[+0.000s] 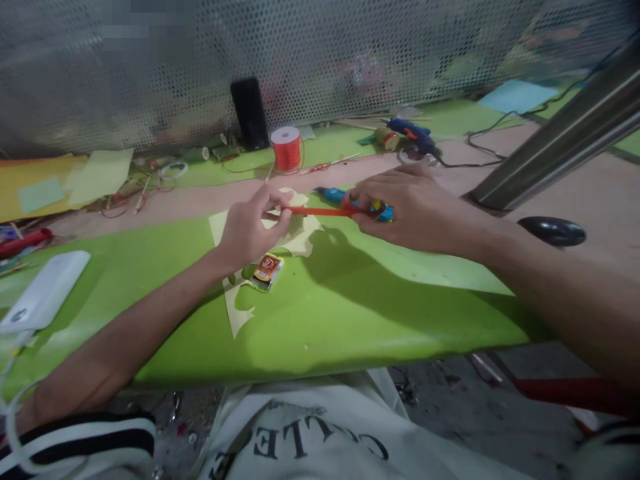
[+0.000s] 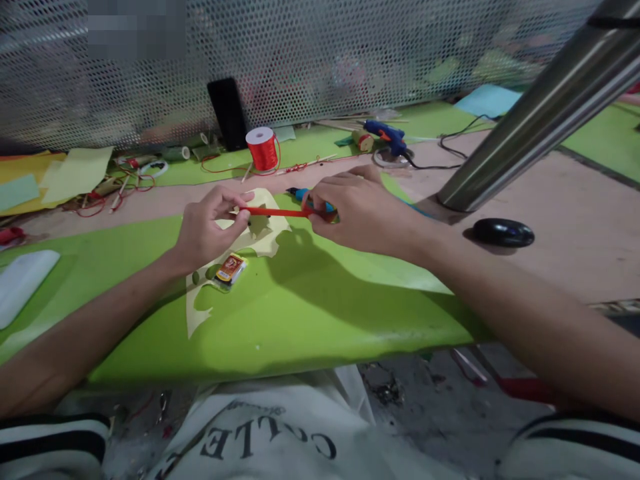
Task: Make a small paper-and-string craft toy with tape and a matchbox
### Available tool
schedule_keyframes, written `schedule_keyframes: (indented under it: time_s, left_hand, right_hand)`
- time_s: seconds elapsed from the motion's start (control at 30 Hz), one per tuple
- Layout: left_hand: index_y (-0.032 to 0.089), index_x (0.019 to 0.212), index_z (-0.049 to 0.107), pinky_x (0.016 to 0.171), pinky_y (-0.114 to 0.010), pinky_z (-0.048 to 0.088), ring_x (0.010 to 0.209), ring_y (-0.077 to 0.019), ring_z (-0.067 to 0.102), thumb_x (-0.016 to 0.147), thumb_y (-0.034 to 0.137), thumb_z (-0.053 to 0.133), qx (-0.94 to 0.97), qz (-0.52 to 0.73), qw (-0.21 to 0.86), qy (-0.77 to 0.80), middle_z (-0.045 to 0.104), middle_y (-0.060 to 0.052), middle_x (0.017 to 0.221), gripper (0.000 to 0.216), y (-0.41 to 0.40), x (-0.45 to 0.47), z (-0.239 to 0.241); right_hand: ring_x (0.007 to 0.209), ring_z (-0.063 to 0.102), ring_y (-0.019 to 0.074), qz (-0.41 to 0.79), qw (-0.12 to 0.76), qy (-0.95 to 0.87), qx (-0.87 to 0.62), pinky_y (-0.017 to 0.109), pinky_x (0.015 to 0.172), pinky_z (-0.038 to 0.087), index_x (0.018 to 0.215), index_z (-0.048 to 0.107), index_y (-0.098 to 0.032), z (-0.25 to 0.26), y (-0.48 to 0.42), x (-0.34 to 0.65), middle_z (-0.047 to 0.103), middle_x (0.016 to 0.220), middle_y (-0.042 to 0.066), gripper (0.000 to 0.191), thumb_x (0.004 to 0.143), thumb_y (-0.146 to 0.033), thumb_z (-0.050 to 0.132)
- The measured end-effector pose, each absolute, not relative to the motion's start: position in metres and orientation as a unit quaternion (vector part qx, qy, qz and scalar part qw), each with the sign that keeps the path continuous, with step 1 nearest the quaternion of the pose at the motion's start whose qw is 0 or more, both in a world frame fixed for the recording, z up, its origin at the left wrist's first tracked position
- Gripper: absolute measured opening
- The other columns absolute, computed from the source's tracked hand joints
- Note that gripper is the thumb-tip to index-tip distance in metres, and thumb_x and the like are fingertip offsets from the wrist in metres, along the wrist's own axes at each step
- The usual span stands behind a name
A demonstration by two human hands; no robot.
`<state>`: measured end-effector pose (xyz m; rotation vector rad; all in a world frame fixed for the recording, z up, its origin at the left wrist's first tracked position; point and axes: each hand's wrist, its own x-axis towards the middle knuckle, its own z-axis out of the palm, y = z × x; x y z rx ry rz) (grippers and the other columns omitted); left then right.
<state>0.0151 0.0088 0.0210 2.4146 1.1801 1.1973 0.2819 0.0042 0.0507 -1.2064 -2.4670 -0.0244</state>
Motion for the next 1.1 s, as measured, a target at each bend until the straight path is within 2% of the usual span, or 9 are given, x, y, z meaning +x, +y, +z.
schedule_keyframes:
  time_s: [0.17, 0.33, 0.53, 0.8, 1.1]
  left_hand:
    - [0.019, 0.096, 0.059, 0.074, -0.026, 0.066, 0.097, -0.0187, 0.076, 0.091, 0.027, 0.061, 0.816, 0.408, 0.100, 0.398, 0.078, -0.006, 0.109, 0.010, 0.009, 0.014, 0.020]
    - [0.020, 0.089, 0.058, 0.078, -0.028, 0.066, 0.104, -0.0212, 0.074, 0.090, 0.026, 0.060, 0.830, 0.399, 0.111, 0.373, 0.078, -0.008, 0.106, 0.007, 0.007, 0.011, 0.020]
    - [0.019, 0.084, 0.057, 0.077, -0.030, 0.066, 0.104, -0.0233, 0.074, 0.088, 0.026, 0.062, 0.822, 0.399, 0.098, 0.393, 0.072, -0.013, 0.123, 0.010, 0.006, 0.010, 0.017]
    - [0.018, 0.091, 0.058, 0.080, -0.028, 0.065, 0.103, -0.0201, 0.074, 0.089, 0.023, 0.063, 0.805, 0.419, 0.093, 0.410, 0.072, -0.011, 0.124, 0.007, 0.006, 0.014, 0.008]
    - [0.019, 0.098, 0.057, 0.080, -0.028, 0.065, 0.101, -0.0203, 0.075, 0.089, 0.021, 0.062, 0.807, 0.438, 0.084, 0.386, 0.074, -0.008, 0.119, 0.011, 0.008, 0.014, 0.006]
  right_hand:
    - [0.094, 0.065, 0.0293, -0.011, 0.195, -0.882, -0.429, 0.042, 0.092, 0.035, 0.078, 0.047, -0.022, 0.050, 0.005, 0.283, 0.071, 0.092, 0.008, 0.009, 0.084, -0.027, 0.050]
    - [0.093, 0.064, 0.0283, -0.012, 0.200, -0.881, -0.428, 0.041, 0.092, 0.034, 0.078, 0.049, -0.022, 0.050, 0.004, 0.282, 0.071, 0.092, 0.007, 0.008, 0.085, -0.027, 0.050]
    - [0.092, 0.065, 0.0279, -0.011, 0.196, -0.880, -0.433, 0.042, 0.093, 0.033, 0.078, 0.049, -0.022, 0.049, 0.004, 0.281, 0.071, 0.091, 0.006, 0.009, 0.085, -0.028, 0.050]
    - [0.093, 0.065, 0.0273, -0.004, 0.191, -0.881, -0.433, 0.043, 0.094, 0.034, 0.079, 0.048, -0.022, 0.049, 0.003, 0.282, 0.071, 0.093, 0.006, 0.009, 0.085, -0.029, 0.050]
    - [0.091, 0.067, 0.0269, -0.028, 0.229, -0.884, -0.408, 0.043, 0.093, 0.035, 0.077, 0.045, -0.022, 0.044, 0.005, 0.285, 0.072, 0.093, 0.005, 0.014, 0.088, -0.031, 0.048]
